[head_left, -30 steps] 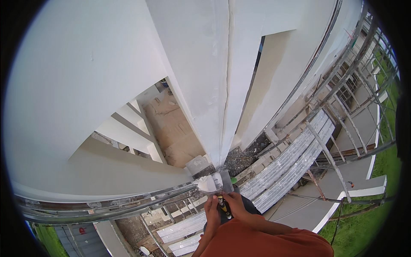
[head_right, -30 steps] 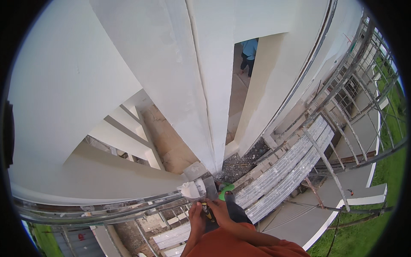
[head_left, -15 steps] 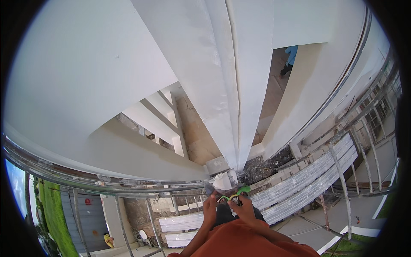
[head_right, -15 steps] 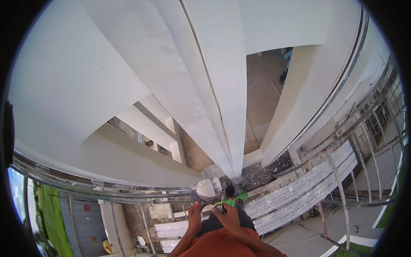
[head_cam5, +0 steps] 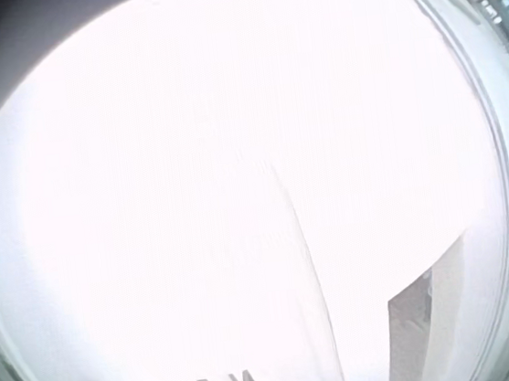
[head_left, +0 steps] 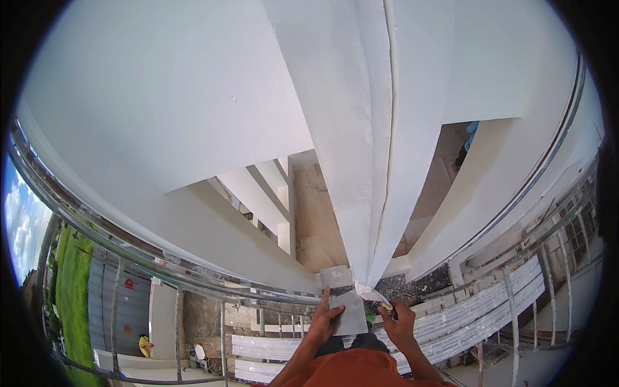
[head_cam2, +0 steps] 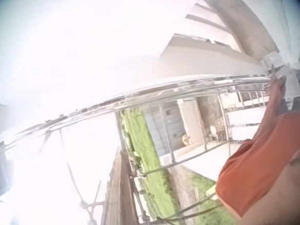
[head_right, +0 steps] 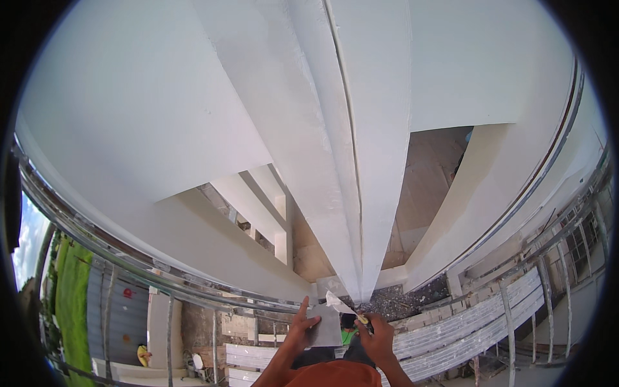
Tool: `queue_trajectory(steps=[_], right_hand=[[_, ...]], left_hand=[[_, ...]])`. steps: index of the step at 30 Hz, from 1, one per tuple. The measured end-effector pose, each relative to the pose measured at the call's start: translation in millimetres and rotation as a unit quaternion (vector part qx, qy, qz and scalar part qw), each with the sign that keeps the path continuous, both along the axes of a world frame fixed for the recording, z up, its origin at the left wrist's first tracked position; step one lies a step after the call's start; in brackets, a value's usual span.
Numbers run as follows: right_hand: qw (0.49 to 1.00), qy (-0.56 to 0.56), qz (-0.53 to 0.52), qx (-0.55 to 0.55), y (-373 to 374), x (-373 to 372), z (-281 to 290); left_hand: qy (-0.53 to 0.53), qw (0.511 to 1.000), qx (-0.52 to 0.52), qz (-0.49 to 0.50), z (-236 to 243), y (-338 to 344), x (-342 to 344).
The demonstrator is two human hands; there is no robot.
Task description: The person applies white plaster to a vertical wall surface using a putty knife and a hawk. They repeatedly scoop plaster from the hawk and smooth it onto the wall, working on a section of the exterior wall while standing on scaffolding.
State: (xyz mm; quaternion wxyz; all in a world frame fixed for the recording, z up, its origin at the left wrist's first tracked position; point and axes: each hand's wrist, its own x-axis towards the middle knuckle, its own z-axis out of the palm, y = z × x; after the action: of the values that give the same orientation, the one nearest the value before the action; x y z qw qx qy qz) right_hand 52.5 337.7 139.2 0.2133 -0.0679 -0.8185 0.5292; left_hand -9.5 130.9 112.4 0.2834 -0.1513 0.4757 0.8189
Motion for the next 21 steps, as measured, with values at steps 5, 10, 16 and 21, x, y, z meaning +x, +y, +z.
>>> queue_trajectory(steps=[5, 10, 16, 21], right_hand=[[0.990, 0.077, -0.003, 0.117, -6.8, -4.5, -49.1], [0.979, 0.044, 0.037, 0.195, 2.2, -3.0, -52.9], [0.967, 0.037, 0.068, 0.242, 4.2, -12.0, -101.2], [0.954, 0.011, 0.077, 0.290, 13.2, -18.2, -98.5]], left_hand=[[-0.025, 0.988, 0.151, -0.030, -41.2, 6.8, -1.5], [-0.172, 0.981, 0.091, 0.019, 16.0, 14.6, 1.4], [-0.189, 0.980, 0.046, 0.046, 11.0, 20.0, 10.0], [-0.178, 0.982, 0.026, 0.050, 9.8, 15.1, 13.1]])
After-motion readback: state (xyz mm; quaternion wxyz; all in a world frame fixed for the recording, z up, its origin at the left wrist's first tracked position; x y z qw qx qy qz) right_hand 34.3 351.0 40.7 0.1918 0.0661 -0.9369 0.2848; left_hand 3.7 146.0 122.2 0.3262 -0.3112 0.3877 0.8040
